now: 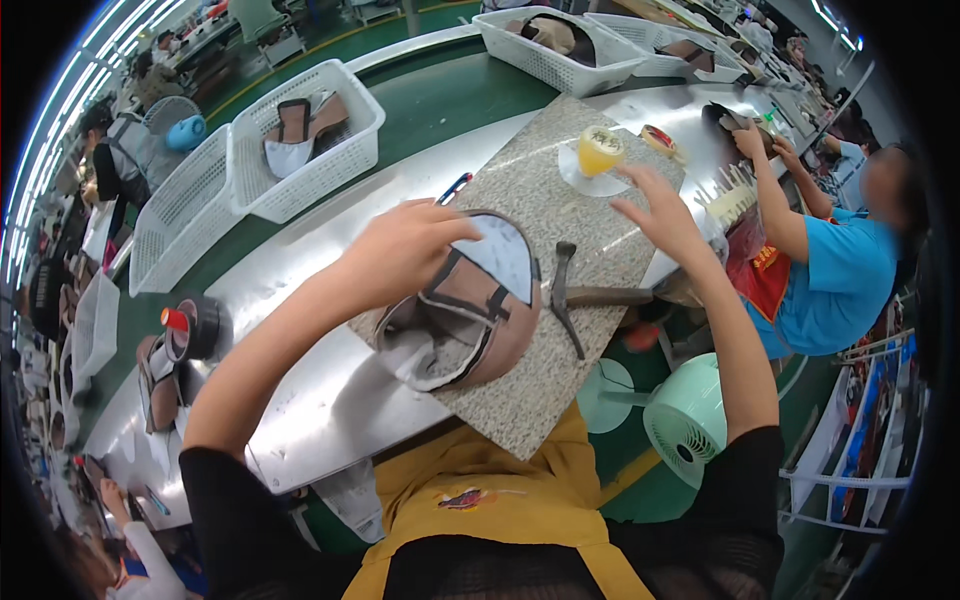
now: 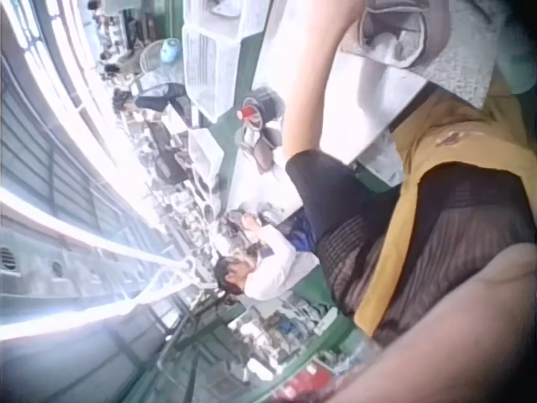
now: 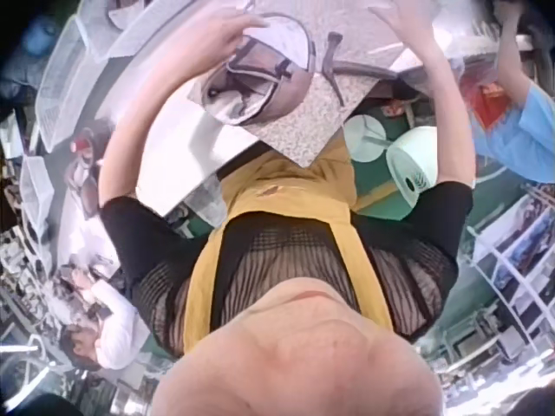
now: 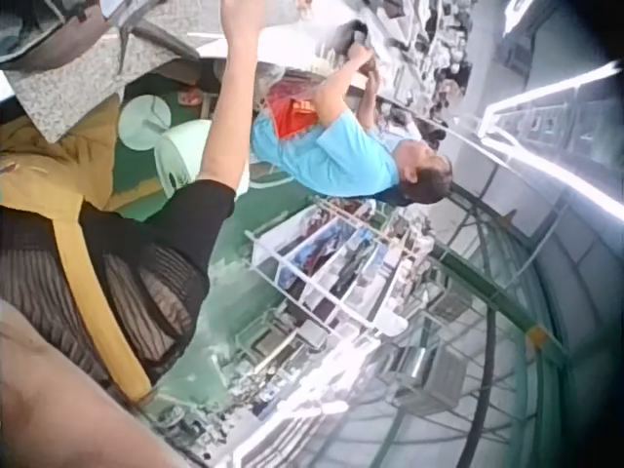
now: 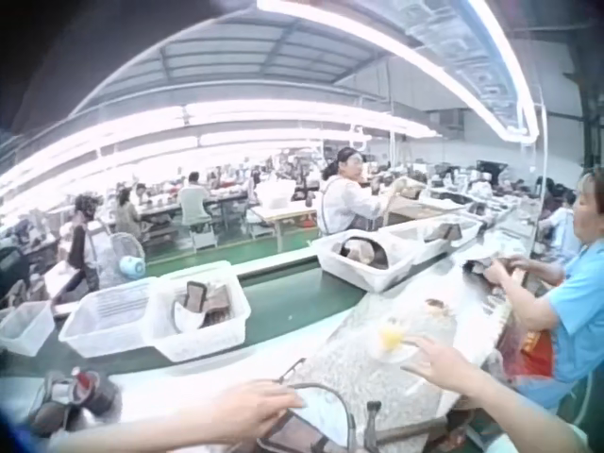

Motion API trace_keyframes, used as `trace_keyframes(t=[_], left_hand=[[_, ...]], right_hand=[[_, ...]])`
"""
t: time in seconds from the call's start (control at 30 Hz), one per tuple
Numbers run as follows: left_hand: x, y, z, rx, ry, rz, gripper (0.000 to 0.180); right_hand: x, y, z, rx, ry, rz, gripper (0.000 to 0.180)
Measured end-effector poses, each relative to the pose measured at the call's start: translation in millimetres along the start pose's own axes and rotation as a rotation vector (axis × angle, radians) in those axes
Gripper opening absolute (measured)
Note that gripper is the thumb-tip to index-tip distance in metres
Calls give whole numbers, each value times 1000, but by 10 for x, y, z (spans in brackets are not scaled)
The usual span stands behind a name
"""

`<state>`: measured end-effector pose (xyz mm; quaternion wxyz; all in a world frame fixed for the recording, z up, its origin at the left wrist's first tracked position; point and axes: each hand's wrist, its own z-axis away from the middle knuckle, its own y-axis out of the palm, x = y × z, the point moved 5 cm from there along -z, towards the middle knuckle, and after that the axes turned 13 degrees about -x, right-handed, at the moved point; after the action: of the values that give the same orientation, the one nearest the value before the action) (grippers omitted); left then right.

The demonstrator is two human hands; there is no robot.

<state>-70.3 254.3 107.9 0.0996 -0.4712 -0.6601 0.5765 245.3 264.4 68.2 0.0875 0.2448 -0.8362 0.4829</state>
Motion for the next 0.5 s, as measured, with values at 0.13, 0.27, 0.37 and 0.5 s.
trace_keyframes(t=[0.13,0.27,0.37,0.5], left_hand=[[206,1018,-940,60,339,-297,31],[286,1622,-1551,24,318,-356,19],[325,1825,-1600,-21,346,-355,15],[384,1893,-1614,-67,345,-276,13]], right_hand=[[-201,279,-637,-67,-81,115,66],[-325,582,-794,18,-4,146,71],[-514,701,-842,79,47,111,71],[-877,673,-796,75,437,-287,71]])
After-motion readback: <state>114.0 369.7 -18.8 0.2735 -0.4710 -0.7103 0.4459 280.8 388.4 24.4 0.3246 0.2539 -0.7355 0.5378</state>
